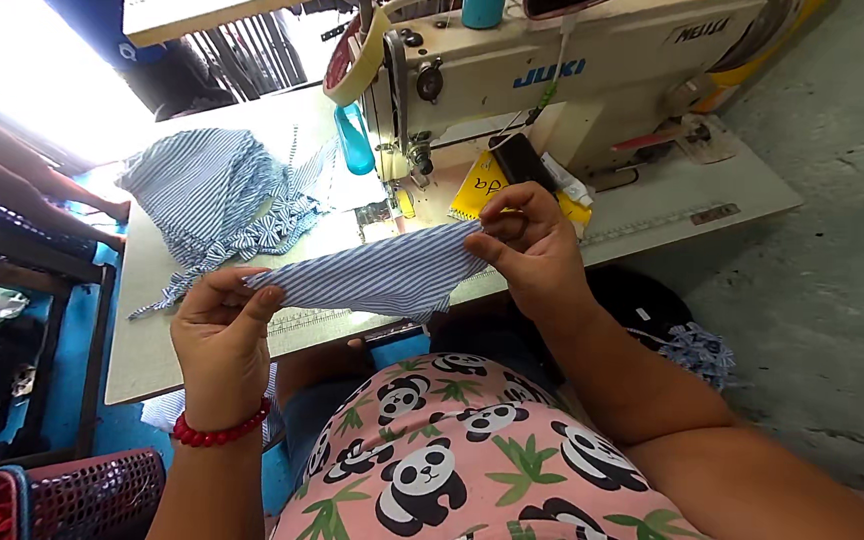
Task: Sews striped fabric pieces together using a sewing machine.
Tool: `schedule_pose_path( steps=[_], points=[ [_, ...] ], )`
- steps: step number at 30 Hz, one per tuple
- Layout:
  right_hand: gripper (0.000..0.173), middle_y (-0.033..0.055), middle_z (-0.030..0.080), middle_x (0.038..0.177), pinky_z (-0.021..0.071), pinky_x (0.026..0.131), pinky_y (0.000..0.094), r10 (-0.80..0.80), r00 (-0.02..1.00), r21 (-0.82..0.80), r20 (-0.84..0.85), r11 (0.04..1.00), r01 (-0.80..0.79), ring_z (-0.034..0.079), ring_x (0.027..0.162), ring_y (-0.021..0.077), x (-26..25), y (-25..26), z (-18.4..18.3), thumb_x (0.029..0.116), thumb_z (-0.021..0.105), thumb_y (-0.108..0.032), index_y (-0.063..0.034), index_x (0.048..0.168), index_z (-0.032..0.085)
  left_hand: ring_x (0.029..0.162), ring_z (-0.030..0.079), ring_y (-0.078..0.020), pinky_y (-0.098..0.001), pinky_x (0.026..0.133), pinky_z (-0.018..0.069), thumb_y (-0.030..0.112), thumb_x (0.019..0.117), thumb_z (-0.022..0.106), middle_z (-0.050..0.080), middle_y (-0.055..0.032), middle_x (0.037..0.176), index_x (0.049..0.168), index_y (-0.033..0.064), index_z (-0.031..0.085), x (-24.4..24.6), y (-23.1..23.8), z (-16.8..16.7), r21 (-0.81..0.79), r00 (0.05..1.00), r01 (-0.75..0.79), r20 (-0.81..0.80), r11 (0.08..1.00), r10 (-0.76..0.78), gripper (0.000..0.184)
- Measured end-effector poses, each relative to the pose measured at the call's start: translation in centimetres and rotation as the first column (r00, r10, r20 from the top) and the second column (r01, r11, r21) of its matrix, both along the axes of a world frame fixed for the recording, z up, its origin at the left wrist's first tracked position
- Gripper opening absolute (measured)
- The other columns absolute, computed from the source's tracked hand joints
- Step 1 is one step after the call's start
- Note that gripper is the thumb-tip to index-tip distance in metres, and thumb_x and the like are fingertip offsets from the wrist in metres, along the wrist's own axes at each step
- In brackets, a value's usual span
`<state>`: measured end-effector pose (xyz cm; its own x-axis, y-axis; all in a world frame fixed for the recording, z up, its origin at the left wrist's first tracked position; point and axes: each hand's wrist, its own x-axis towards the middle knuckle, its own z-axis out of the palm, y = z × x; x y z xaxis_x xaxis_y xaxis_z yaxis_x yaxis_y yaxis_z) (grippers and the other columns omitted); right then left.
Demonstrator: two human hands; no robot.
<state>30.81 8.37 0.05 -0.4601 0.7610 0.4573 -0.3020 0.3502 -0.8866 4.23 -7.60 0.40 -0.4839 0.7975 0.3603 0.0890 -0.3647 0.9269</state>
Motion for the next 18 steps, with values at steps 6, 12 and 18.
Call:
schedule_pose_path(
  steps=[6,12,18],
  points=[
    [0.021,-0.0048,0.072,0.1,0.0616,0.081,0.0212,-0.022,0.999,0.026,0.032,0.999,0.021,0.07,0.087,0.003,0.4,0.0,0.0,0.0941,0.071,-0.005,-0.0085,0.114,0.066,0.088,0.07,-0.0031,-0.0225,0.083,0.0607,0.01,0.0893,0.078,0.074,0.0107,0.097,0.109,0.0201,0.073,0.5,0.2,0.1,0.031,0.999,-0.027,-0.02,0.999,0.028,0.023],
    [0.017,-0.0082,0.072,0.103,0.061,0.084,0.0212,-0.027,0.999,0.093,0.023,0.995,0.025,0.07,0.091,0.0028,0.4,0.2,-0.7,0.0954,0.071,-0.011,-0.0138,0.112,0.068,0.086,0.07,-0.003,-0.0221,0.082,0.0603,0.011,0.0904,0.077,0.074,0.0096,0.096,0.107,0.0184,0.073,0.6,0.1,0.2,0.052,0.999,-0.023,-0.047,0.998,0.026,0.018],
    [0.017,-0.0103,0.072,0.106,0.0601,0.087,0.0205,-0.036,0.999,0.137,-0.007,0.99,0.037,0.07,0.094,0.0021,0.2,0.2,-1.0,0.0955,0.071,-0.01,-0.0169,0.111,0.071,0.084,0.07,-0.003,-0.0215,0.081,0.0602,0.011,0.0902,0.078,0.073,0.0088,0.093,0.105,0.0172,0.072,0.7,-0.1,0.2,0.06,0.998,-0.02,-0.051,0.998,0.024,0.017]
  ],
)
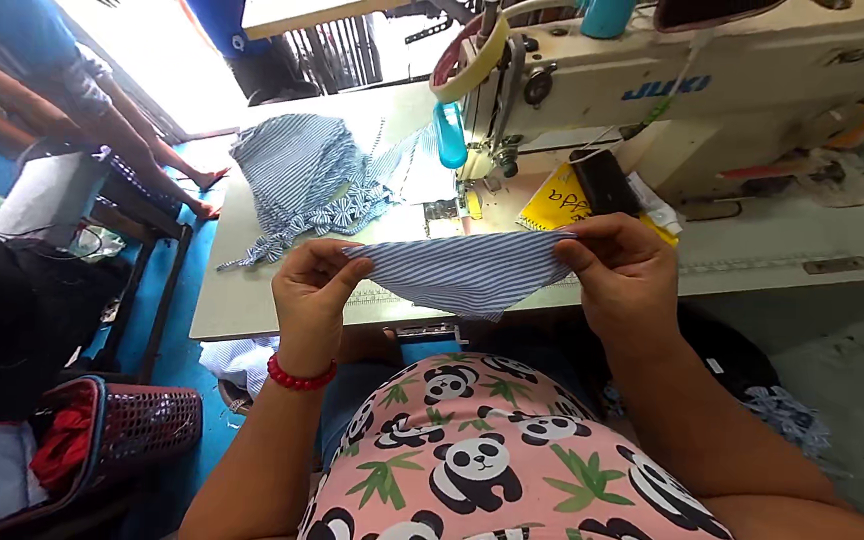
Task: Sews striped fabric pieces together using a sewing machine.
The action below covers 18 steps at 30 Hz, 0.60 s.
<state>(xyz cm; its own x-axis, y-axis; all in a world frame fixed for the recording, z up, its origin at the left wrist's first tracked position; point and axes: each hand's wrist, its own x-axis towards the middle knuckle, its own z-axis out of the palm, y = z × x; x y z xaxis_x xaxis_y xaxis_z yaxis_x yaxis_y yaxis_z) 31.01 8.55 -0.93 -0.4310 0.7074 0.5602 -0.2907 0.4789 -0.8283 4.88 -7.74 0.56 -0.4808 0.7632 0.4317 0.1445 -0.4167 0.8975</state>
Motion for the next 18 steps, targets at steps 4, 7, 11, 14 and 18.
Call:
schedule_pose_path(
  steps=[4,7,11,14,18],
  points=[
    [0.018,-0.0094,0.072,0.106,0.0601,0.087,0.0201,-0.015,1.0,0.017,0.009,1.0,0.014,0.07,0.094,0.002,-0.26,-0.06,0.0,0.0958,0.07,-0.007,-0.0149,0.112,0.07,0.083,0.069,-0.0026,-0.021,0.081,0.0595,0.011,0.0897,0.078,0.073,0.009,0.092,0.104,0.0176,0.071,0.04,-0.11,-0.06,-0.001,1.0,-0.004,0.018,1.0,0.004,0.017],
    [0.019,-0.0082,0.072,0.107,0.0601,0.087,0.0204,-0.02,1.0,0.012,0.018,1.0,0.02,0.07,0.094,0.0025,-0.3,-0.11,0.15,0.0957,0.069,-0.006,-0.0136,0.113,0.069,0.084,0.069,-0.0032,-0.0217,0.081,0.0599,0.01,0.0895,0.078,0.073,0.0084,0.093,0.105,0.018,0.072,0.1,-0.1,-0.14,0.002,0.999,-0.005,0.04,1.0,0.005,0.019],
    [0.02,-0.0083,0.072,0.107,0.0599,0.087,0.0202,-0.013,1.0,0.008,0.01,1.0,0.013,0.07,0.094,0.0024,-0.35,-0.12,0.33,0.0955,0.069,-0.005,-0.0136,0.113,0.07,0.084,0.069,-0.004,-0.0227,0.081,0.06,0.008,0.0896,0.078,0.073,0.0079,0.093,0.107,0.0176,0.072,0.13,-0.19,-0.13,-0.007,0.997,-0.006,0.071,1.0,0.006,0.02],
    [0.02,-0.0077,0.072,0.107,0.0602,0.087,0.0206,-0.019,1.0,0.012,0.005,1.0,0.019,0.07,0.094,0.0031,-0.37,-0.16,0.45,0.0951,0.07,-0.005,-0.0133,0.114,0.07,0.083,0.07,-0.0043,-0.0231,0.082,0.0604,0.006,0.0901,0.077,0.073,0.0071,0.092,0.108,0.0155,0.072,0.11,-0.17,-0.01,-0.012,0.998,-0.002,0.06,1.0,0.003,0.02],
    [0.02,-0.0068,0.073,0.107,0.0602,0.087,0.0214,-0.022,1.0,0.013,-0.001,1.0,0.022,0.07,0.094,0.0038,-0.25,-0.23,0.52,0.095,0.07,-0.004,-0.0122,0.114,0.07,0.083,0.07,-0.005,-0.0235,0.081,0.0606,0.005,0.0908,0.076,0.073,0.0063,0.092,0.109,0.0135,0.072,0.03,-0.15,-0.08,-0.009,0.999,0.008,0.033,1.0,-0.008,0.02]
  ],
)
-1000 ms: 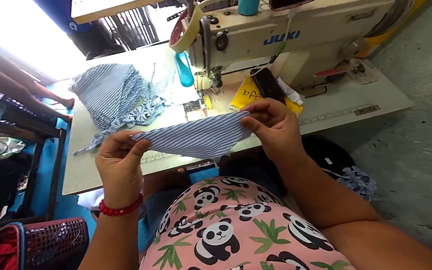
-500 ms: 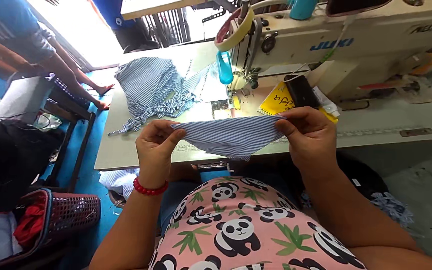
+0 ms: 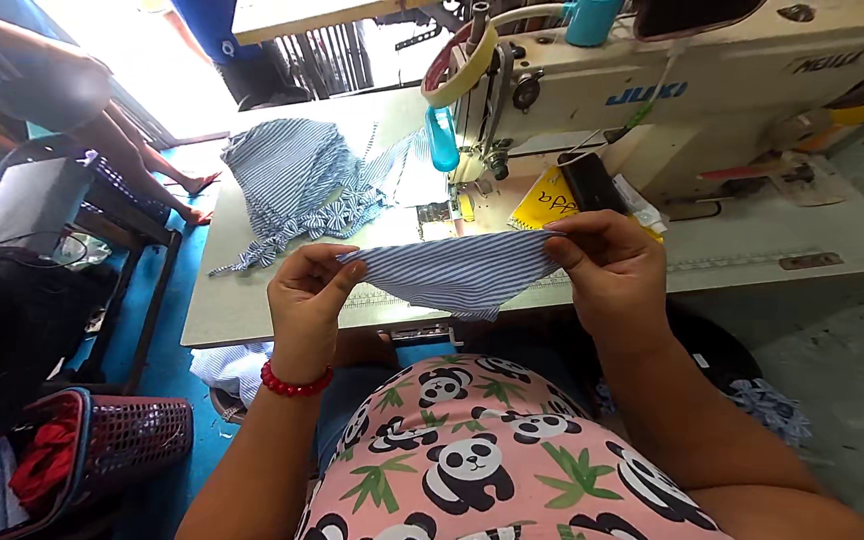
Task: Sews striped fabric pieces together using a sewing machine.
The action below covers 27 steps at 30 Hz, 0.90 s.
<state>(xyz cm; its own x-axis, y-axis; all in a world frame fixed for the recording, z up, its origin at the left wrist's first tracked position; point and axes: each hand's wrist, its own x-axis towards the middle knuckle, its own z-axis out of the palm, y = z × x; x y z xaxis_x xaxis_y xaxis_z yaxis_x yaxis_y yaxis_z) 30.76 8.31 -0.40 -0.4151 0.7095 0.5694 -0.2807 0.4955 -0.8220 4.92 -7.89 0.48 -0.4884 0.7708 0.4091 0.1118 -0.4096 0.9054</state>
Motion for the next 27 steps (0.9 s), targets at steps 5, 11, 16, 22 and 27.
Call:
schedule_pose_path(
  steps=[5,11,16,22,27],
  points=[
    [0.021,-0.0079,0.073,0.107,0.0601,0.087,0.0208,0.007,1.0,-0.001,-0.019,1.0,-0.007,0.07,0.094,0.0032,-0.2,0.0,0.0,0.0946,0.07,-0.004,-0.0137,0.113,0.071,0.086,0.071,-0.0063,-0.0257,0.083,0.0615,0.005,0.0906,0.076,0.074,0.0054,0.094,0.108,0.0151,0.072,0.1,0.0,-0.2,0.001,0.995,0.015,0.096,1.0,-0.015,0.021],
    [0.009,0.0017,0.071,0.096,0.0604,0.082,0.0255,-0.033,0.976,0.173,0.214,0.985,-0.004,0.068,0.087,0.0041,-2.0,-2.5,0.3,0.093,0.066,-0.003,0.0005,0.101,0.067,0.095,0.071,-0.0084,-0.0302,0.089,0.0599,0.013,0.102,0.061,0.073,0.0059,0.101,0.109,0.0214,0.068,-0.4,-1.6,-0.9,-0.089,0.942,-0.093,0.315,0.992,0.116,0.013],
    [0.019,0.0077,0.071,0.083,0.0575,0.073,0.034,0.307,0.735,-0.033,0.605,0.932,-0.362,0.068,0.076,0.0143,-3.0,-6.6,-2.0,0.1,0.057,-0.017,-0.0014,0.101,0.069,0.091,0.065,0.0031,-0.0198,0.085,0.0558,0.016,0.1015,0.063,0.067,0.014,0.101,0.113,0.016,0.064,-3.5,0.5,1.3,-0.11,0.914,-0.244,-0.358,0.964,0.19,0.011],
    [0.032,0.0152,0.069,0.082,0.0537,0.08,0.0539,0.106,0.477,0.09,0.873,0.925,-0.37,0.07,0.085,0.0329,-2.0,-4.4,-4.3,0.103,0.056,-0.029,-0.001,0.094,0.069,0.107,0.067,-0.0337,-0.0549,0.1,0.0477,0.01,0.0949,0.068,0.074,-0.0161,0.104,0.101,0.0023,0.076,-1.8,13.8,-5.1,-0.442,0.612,-0.099,-0.733,0.892,-0.295,0.013],
    [0.024,0.0093,0.073,0.116,0.0519,0.092,0.0535,-0.37,0.675,0.569,0.639,0.817,-0.09,0.067,0.111,0.0308,-2.8,0.8,-7.1,0.0959,0.065,-0.025,-0.0113,0.111,0.077,0.119,0.058,-0.0347,-0.0558,0.103,0.0434,0.021,0.0927,0.075,0.069,-0.0128,0.113,0.099,0.0111,0.078,-0.6,18.3,-7.6,-0.589,0.585,-0.078,-0.68,0.804,-0.442,0.012]
  ],
)
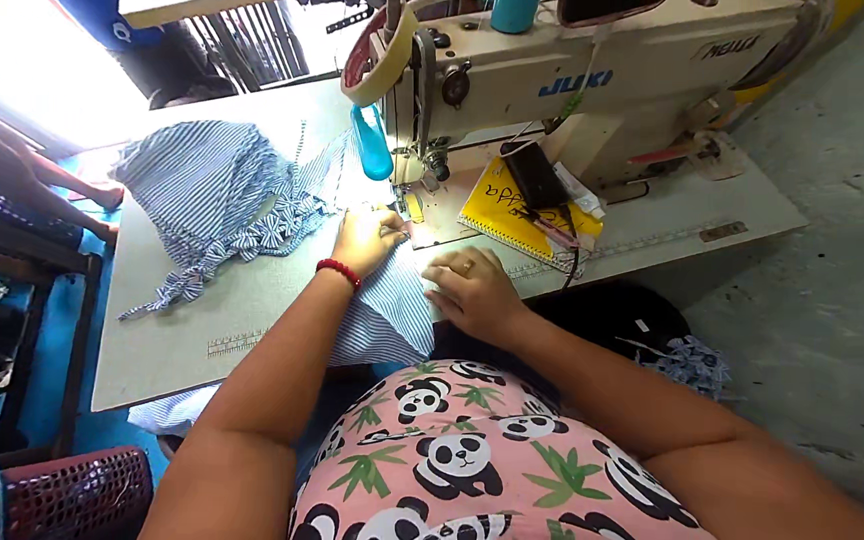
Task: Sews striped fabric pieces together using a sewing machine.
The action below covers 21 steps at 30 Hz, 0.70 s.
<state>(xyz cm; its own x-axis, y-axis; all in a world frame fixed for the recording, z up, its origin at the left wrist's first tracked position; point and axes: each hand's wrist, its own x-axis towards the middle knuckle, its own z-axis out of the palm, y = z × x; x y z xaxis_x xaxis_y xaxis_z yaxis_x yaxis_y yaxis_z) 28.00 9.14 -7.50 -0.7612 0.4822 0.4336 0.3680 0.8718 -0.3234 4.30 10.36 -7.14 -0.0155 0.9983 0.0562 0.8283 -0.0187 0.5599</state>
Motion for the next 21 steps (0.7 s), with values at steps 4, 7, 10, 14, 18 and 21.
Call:
schedule_pose_path(
  steps=[4,7,10,14,18,21],
  points=[
    [0.037,0.0019,0.059,0.148,0.0143,0.119,0.0725,0.08,0.99,-0.031,0.117,0.997,-0.077,0.036,0.151,0.0314,-1.0,3.0,-1.4,0.0965,0.058,-0.042,-0.0163,0.116,0.076,0.121,0.059,-0.0377,-0.0577,0.106,0.0436,0.025,0.095,0.072,0.067,-0.0169,0.121,0.117,0.0091,0.072,0.9,-0.4,0.6,0.066,0.996,-0.058,-0.068,0.996,0.062,0.028],
    [0.036,-0.0021,0.062,0.145,0.0048,0.12,0.074,0.102,0.984,-0.1,0.145,0.991,-0.088,0.031,0.154,0.0268,-0.9,3.4,-1.5,0.0958,0.057,-0.044,-0.0169,0.111,0.076,0.114,0.065,-0.0364,-0.058,0.097,0.049,0.019,0.1001,0.06,0.071,-0.0167,0.115,0.106,0.0029,0.074,3.2,-4.1,1.3,0.207,0.962,0.008,-0.269,0.978,0.049,0.022],
    [0.039,-0.0009,0.062,0.143,0.0036,0.118,0.0755,0.103,0.983,-0.166,0.152,0.983,-0.078,0.03,0.154,0.0275,-0.9,3.8,-1.4,0.0947,0.058,-0.045,-0.0175,0.116,0.074,0.133,0.058,-0.0351,-0.0583,0.106,0.0449,0.026,0.1023,0.052,0.064,-0.0167,0.139,0.133,0.0027,0.066,4.1,-6.6,0.0,0.101,0.94,0.109,-0.334,0.989,-0.07,0.041],
    [0.04,-0.0016,0.061,0.145,0.0043,0.118,0.0762,0.086,0.986,-0.185,0.145,0.981,-0.059,0.031,0.154,0.0263,-1.8,4.7,-1.4,0.0938,0.053,-0.047,-0.0174,0.112,0.073,0.138,0.052,-0.0343,-0.0569,0.112,0.038,0.035,0.1037,0.041,0.055,-0.0162,0.149,0.141,0.0024,0.059,2.5,-5.6,-1.5,0.078,0.957,0.109,-0.279,0.991,-0.083,0.053],
    [0.04,-0.0023,0.06,0.146,0.0006,0.118,0.0754,0.07,0.985,-0.217,0.157,0.976,-0.035,0.029,0.155,0.0233,-2.6,5.2,-1.0,0.0914,0.055,-0.045,-0.0179,0.115,0.072,0.141,0.049,-0.0327,-0.056,0.115,0.0345,0.037,0.1026,0.038,0.054,-0.0154,0.151,0.142,0.003,0.058,2.0,-4.9,-1.7,0.082,0.957,0.092,-0.282,0.992,-0.066,0.056],
    [0.041,-0.0028,0.058,0.149,0.0,0.119,0.0745,0.059,0.987,-0.223,0.152,0.975,-0.024,0.028,0.155,0.0222,-2.8,5.4,-1.1,0.092,0.055,-0.045,-0.0178,0.118,0.072,0.144,0.045,-0.0312,-0.0595,0.12,0.025,0.041,0.1035,0.035,0.049,-0.013,0.156,0.149,0.0056,0.052,2.0,-4.7,-1.5,0.04,0.954,0.067,-0.294,0.997,-0.052,0.06]
  ],
)
